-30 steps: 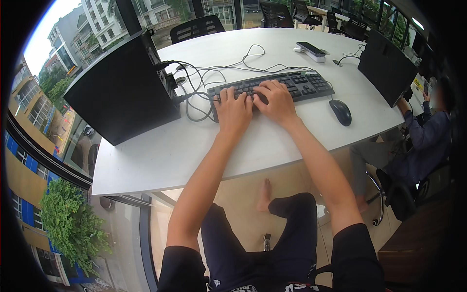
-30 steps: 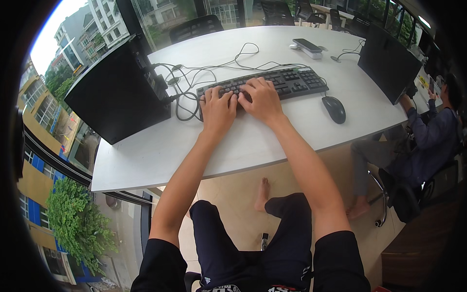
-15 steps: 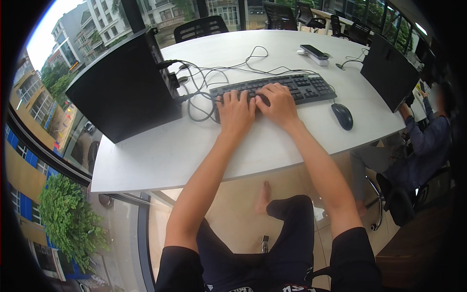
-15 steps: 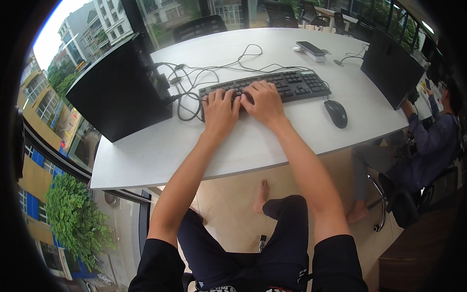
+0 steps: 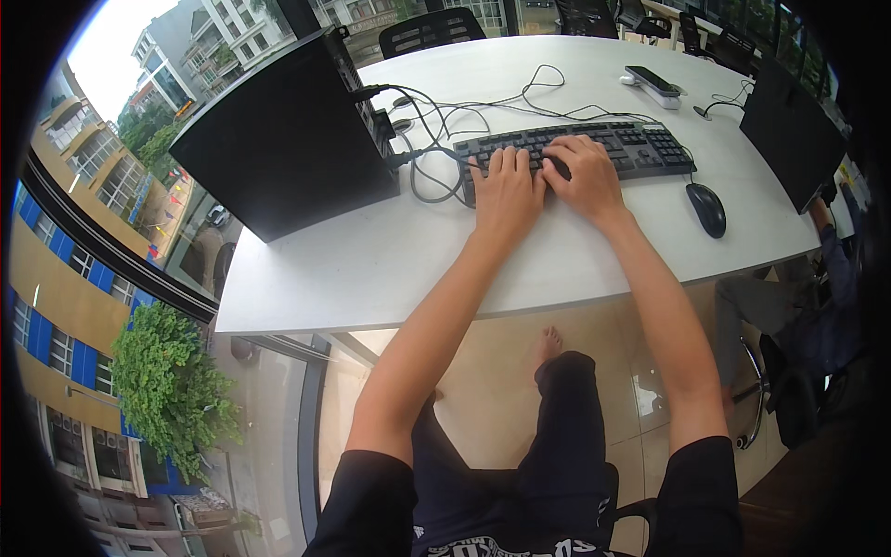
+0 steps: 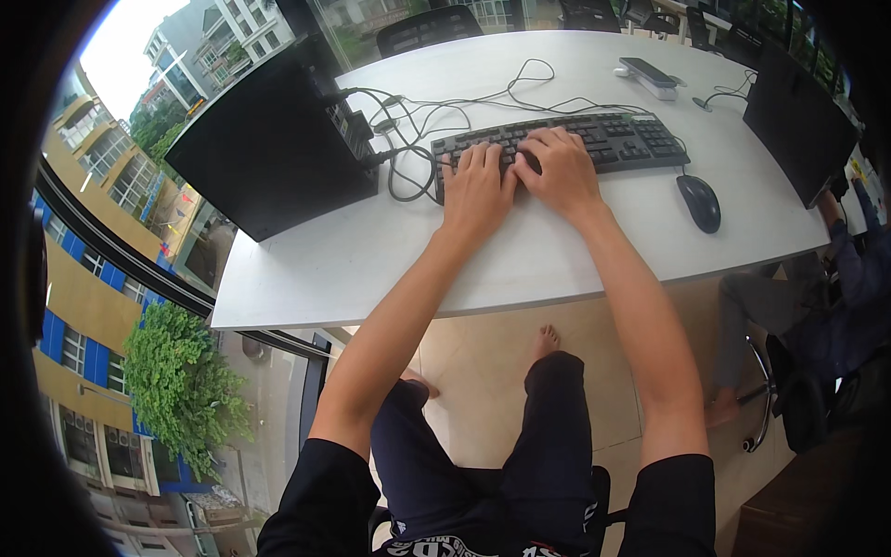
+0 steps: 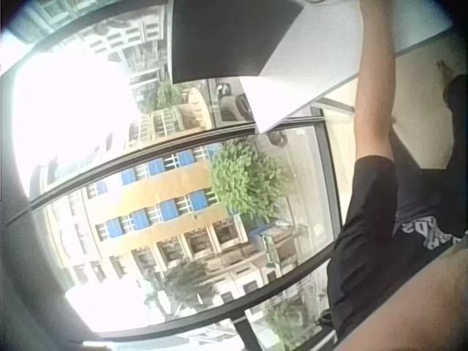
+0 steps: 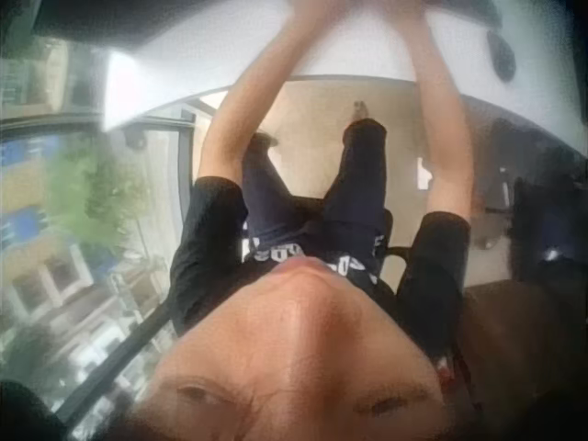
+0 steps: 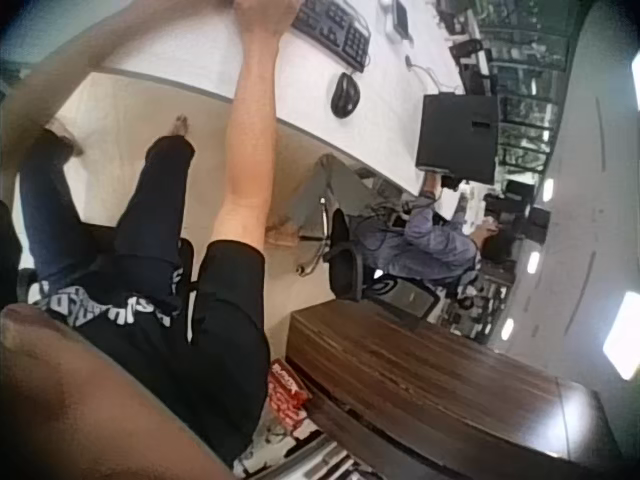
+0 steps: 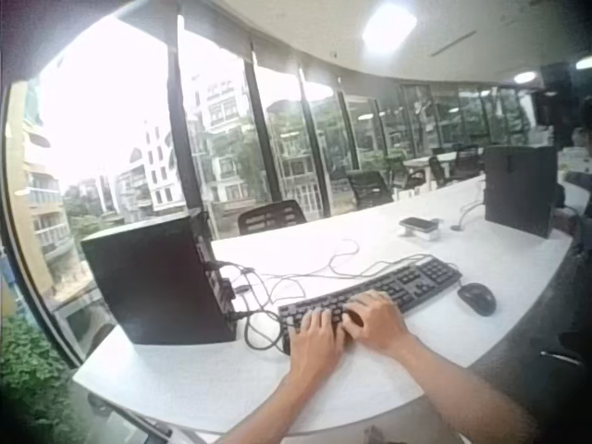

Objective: The recorder is disassembling a computer tower on a desk, removing the side panel and internal components.

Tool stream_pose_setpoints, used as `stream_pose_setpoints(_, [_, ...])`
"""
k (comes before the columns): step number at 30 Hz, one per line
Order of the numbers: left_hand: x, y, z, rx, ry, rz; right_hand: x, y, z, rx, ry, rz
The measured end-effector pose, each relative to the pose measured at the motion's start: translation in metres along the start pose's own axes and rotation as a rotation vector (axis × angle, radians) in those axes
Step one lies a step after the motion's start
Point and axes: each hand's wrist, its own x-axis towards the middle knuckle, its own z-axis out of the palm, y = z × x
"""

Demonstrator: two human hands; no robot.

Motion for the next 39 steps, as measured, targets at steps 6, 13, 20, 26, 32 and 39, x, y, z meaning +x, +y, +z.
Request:
stream_pose_setpoints(6, [0.001, 0.000, 0.001, -0.004, 0.084, 0.017, 0.003, 0.002, -0.002, 0.004, -0.018, -0.012])
stream_pose_setpoints(13, [0.003, -0.004, 0.002, -0.003, -0.016, 0.030, 0.002, 0.004, 0.002, -0.038, 0.044, -0.053])
stream_pose_setpoints(20, [0.002, 0.004, -0.002, -0.056, 0.082, 0.002, -0.001, 0.004, -0.003, 0.015, -0.031, 0.080])
stream_pose_setpoints(26, [0.003, 0.000, 0.001, 0.022, 0.058, 0.009, 0.003, -0.004, -0.008, 0.014, -0.139, 0.187])
stream_pose_setpoints(32, [0.006, 0.000, 0.000, 0.059, 0.053, -0.002, 0.004, 0.002, 0.002, -0.097, 0.048, -0.012])
stream_pose_setpoints(39, [0.004, -0.002, 0.005, 0.043, 0.070, -0.005, 0.007, 0.000, -0.005, -0.170, 0.119, -0.050])
